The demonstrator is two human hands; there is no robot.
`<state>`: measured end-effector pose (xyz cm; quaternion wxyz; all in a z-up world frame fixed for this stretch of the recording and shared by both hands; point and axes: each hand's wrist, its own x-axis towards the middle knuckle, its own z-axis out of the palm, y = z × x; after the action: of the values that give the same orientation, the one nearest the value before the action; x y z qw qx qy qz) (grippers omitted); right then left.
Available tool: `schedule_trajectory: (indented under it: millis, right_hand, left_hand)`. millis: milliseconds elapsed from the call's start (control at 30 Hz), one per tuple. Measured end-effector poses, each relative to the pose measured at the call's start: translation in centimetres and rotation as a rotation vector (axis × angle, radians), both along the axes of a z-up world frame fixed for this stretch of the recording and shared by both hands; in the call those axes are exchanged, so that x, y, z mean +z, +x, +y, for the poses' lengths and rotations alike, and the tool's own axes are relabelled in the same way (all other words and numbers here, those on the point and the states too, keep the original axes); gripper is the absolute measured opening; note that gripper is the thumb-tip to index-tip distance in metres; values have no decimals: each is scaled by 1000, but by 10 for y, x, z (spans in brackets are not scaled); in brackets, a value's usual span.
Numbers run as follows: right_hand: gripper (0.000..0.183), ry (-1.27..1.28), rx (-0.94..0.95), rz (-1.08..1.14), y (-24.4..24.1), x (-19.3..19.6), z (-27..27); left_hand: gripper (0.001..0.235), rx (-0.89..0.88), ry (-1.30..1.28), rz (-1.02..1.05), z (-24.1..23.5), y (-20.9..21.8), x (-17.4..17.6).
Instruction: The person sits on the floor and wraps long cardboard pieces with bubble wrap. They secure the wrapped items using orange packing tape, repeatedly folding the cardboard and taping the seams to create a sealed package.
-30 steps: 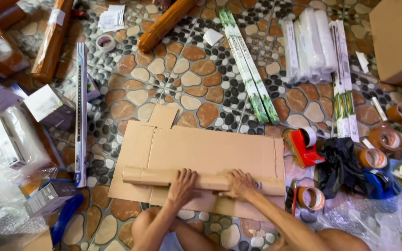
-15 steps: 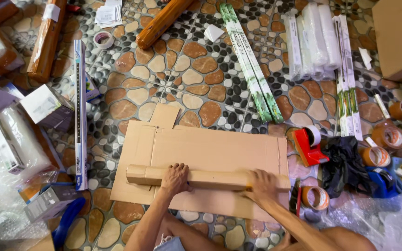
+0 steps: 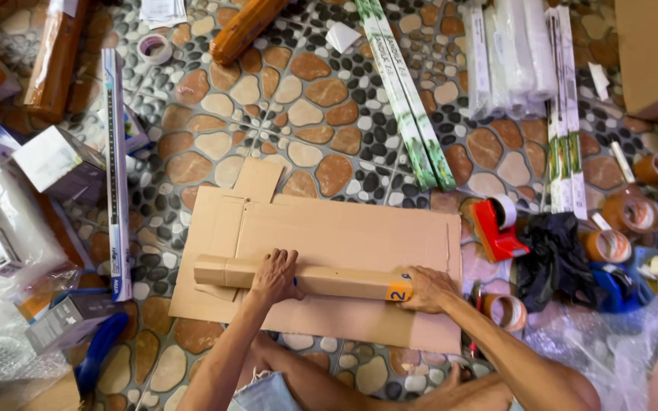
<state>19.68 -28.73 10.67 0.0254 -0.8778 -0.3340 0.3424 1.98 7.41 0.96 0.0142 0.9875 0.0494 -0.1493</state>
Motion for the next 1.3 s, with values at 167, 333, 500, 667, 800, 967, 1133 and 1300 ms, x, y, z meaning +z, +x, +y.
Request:
schedule_trajectory:
  millis: [167, 333, 500, 667, 800, 967, 1133, 1300]
  right_hand:
    - [79, -21, -18, 28, -60, -59, -49]
    - [82, 2, -7, -69, -95, -39, -54]
    - [72, 61, 118, -314, -134, -58, -11]
    - [73, 499, 82, -586, -147, -74, 30]
    - [83, 478, 105, -507, -108, -82, 45]
    - [85, 347, 113, -81, -75, -72, 54]
    - [79, 519, 99, -167, -67, -105, 56]
    - [71, 525, 82, -151, -47, -102, 64]
  left_hand:
    - [85, -105, 10, 7, -32, -56, -3]
    - [37, -79, -106, -9, -46, -73, 59]
    - [14, -91, -106, -49, -38, -60, 56]
    - [102, -48, -168, -90, -28, -56, -20]
    - [105, -159, -77, -97, -28, -46, -9]
    - [108, -92, 104, -373, -83, -57, 15]
    - [114, -83, 115, -470, -101, -48, 11]
    - [104, -173, 51, -471, -78, -28, -5]
